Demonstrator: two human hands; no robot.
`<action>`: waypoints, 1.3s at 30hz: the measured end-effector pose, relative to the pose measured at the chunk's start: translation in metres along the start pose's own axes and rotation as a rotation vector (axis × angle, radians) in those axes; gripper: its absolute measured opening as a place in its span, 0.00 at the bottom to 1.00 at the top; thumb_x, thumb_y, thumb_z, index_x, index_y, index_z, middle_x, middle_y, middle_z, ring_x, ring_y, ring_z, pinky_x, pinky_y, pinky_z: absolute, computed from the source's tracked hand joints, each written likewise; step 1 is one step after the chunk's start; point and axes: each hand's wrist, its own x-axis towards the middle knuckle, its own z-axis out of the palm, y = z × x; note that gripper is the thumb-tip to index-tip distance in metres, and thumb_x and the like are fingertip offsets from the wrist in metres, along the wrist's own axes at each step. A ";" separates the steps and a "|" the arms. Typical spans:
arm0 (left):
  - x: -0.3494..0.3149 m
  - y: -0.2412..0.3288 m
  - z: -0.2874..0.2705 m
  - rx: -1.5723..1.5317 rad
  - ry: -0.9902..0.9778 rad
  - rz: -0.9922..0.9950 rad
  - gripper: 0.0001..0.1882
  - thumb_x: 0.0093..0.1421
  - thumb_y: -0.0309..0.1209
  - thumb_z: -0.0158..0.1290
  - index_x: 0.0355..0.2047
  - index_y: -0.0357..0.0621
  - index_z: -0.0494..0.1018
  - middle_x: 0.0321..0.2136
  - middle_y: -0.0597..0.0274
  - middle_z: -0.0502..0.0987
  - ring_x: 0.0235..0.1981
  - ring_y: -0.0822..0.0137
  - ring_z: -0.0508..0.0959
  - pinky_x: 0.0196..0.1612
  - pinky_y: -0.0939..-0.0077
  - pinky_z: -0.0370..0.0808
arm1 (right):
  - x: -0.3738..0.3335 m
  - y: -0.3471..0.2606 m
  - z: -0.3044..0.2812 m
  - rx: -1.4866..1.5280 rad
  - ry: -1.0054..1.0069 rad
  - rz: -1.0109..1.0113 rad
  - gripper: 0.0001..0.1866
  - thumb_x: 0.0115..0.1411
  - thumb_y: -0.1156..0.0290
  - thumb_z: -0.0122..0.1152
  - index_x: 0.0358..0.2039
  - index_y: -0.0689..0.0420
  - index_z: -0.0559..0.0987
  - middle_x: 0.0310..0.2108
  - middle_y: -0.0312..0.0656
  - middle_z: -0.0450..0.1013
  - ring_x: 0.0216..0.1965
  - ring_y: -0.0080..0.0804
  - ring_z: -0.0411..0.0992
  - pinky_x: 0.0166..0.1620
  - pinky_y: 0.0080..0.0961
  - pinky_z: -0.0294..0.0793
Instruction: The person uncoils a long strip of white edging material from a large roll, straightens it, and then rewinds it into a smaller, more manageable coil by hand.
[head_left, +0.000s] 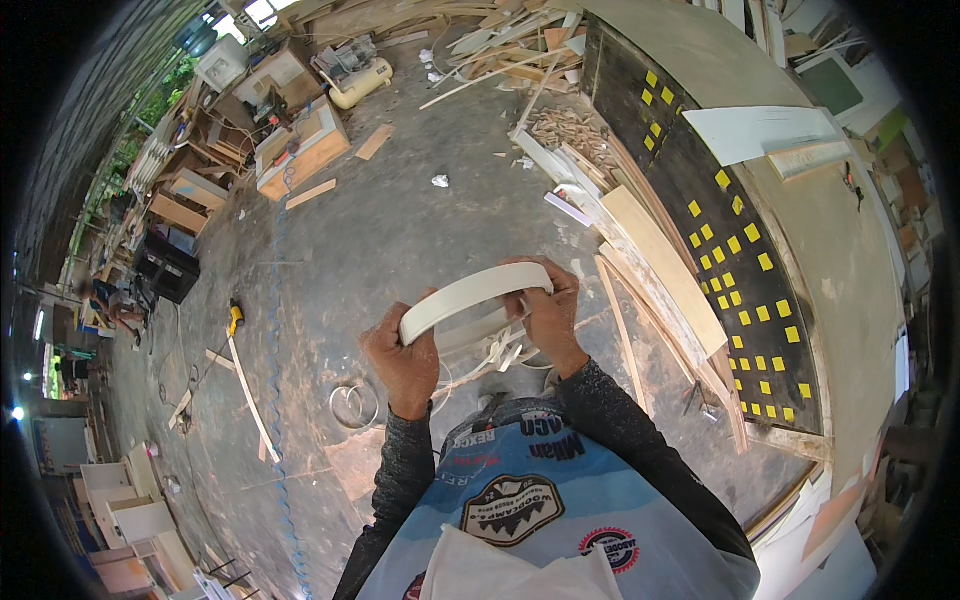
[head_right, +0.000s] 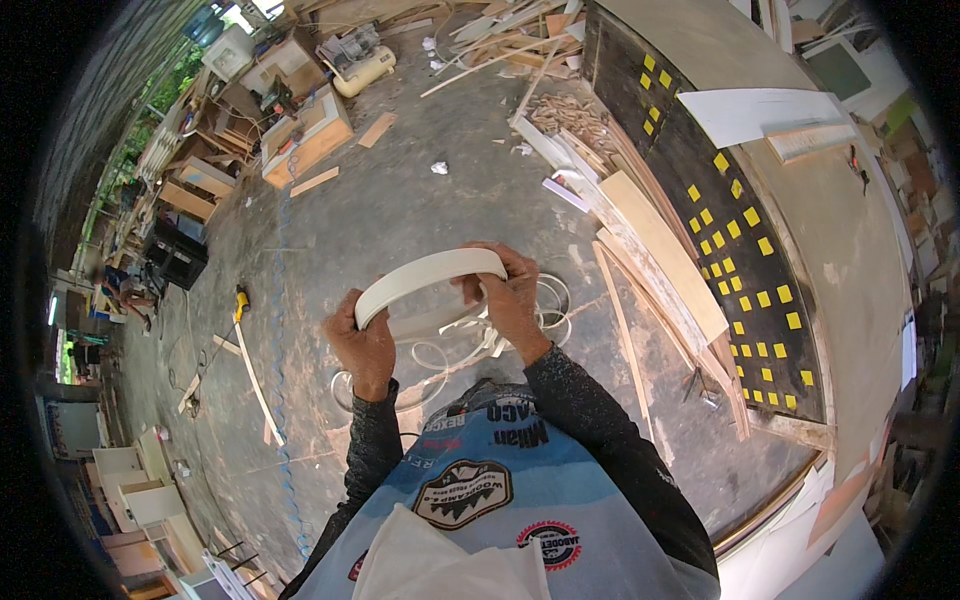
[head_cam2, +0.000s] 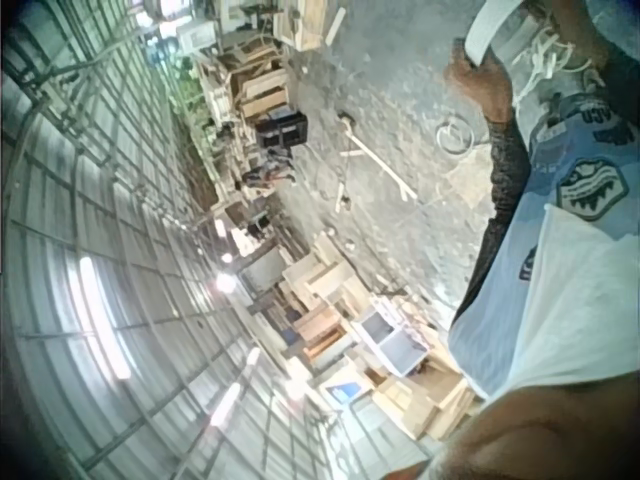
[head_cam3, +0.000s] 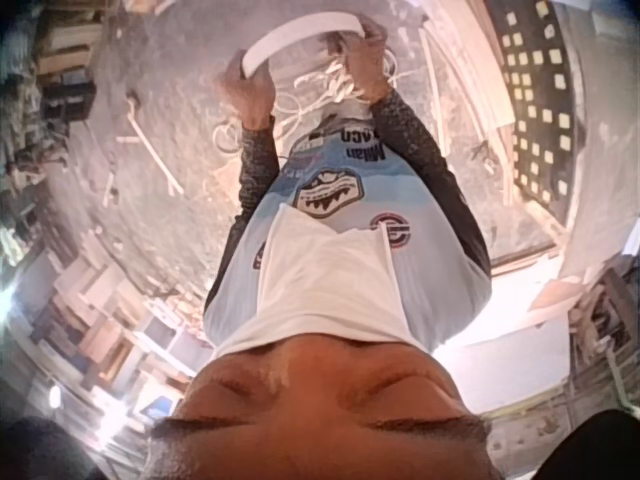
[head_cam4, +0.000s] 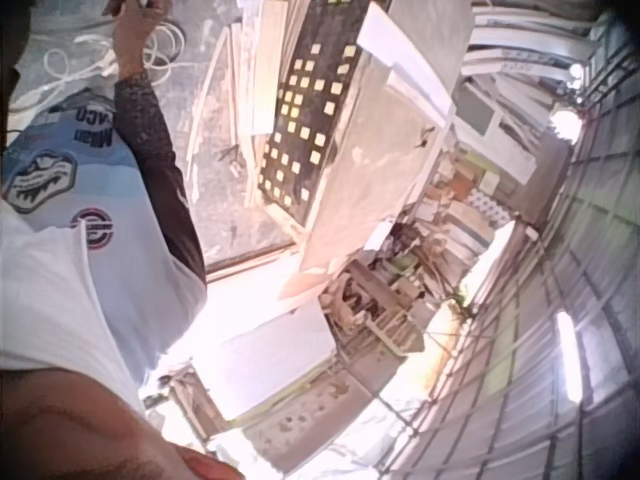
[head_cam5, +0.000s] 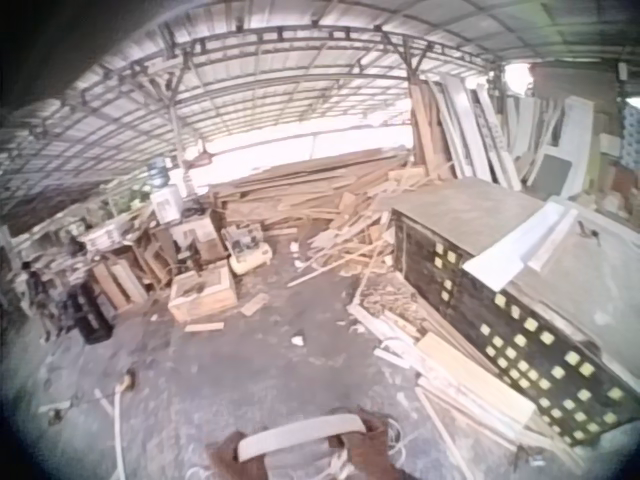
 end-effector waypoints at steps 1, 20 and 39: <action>-0.002 0.001 0.003 -0.064 0.029 0.012 0.04 0.53 0.21 0.60 0.22 0.36 0.77 0.11 0.62 0.68 0.15 0.74 0.62 0.20 0.73 0.60 | 0.003 -0.007 0.003 -0.249 0.019 -0.138 0.14 0.57 0.77 0.62 0.44 0.61 0.78 0.34 0.45 0.78 0.31 0.29 0.75 0.32 0.24 0.75; 0.010 0.020 0.024 -0.222 -0.055 0.076 0.10 0.53 0.23 0.63 0.35 0.36 0.77 0.22 0.58 0.80 0.21 0.67 0.80 0.25 0.76 0.75 | 0.025 -0.029 0.007 -0.749 0.368 -0.155 0.20 0.55 0.70 0.68 0.47 0.62 0.76 0.32 0.41 0.74 0.32 0.33 0.73 0.40 0.29 0.73; 0.020 0.050 0.012 0.061 -0.121 0.393 0.06 0.50 0.21 0.62 0.29 0.41 0.78 0.18 0.54 0.76 0.17 0.62 0.78 0.21 0.76 0.70 | 0.026 -0.071 0.003 -0.917 0.067 -0.586 0.17 0.49 0.80 0.70 0.41 0.63 0.80 0.32 0.39 0.79 0.28 0.28 0.78 0.31 0.21 0.78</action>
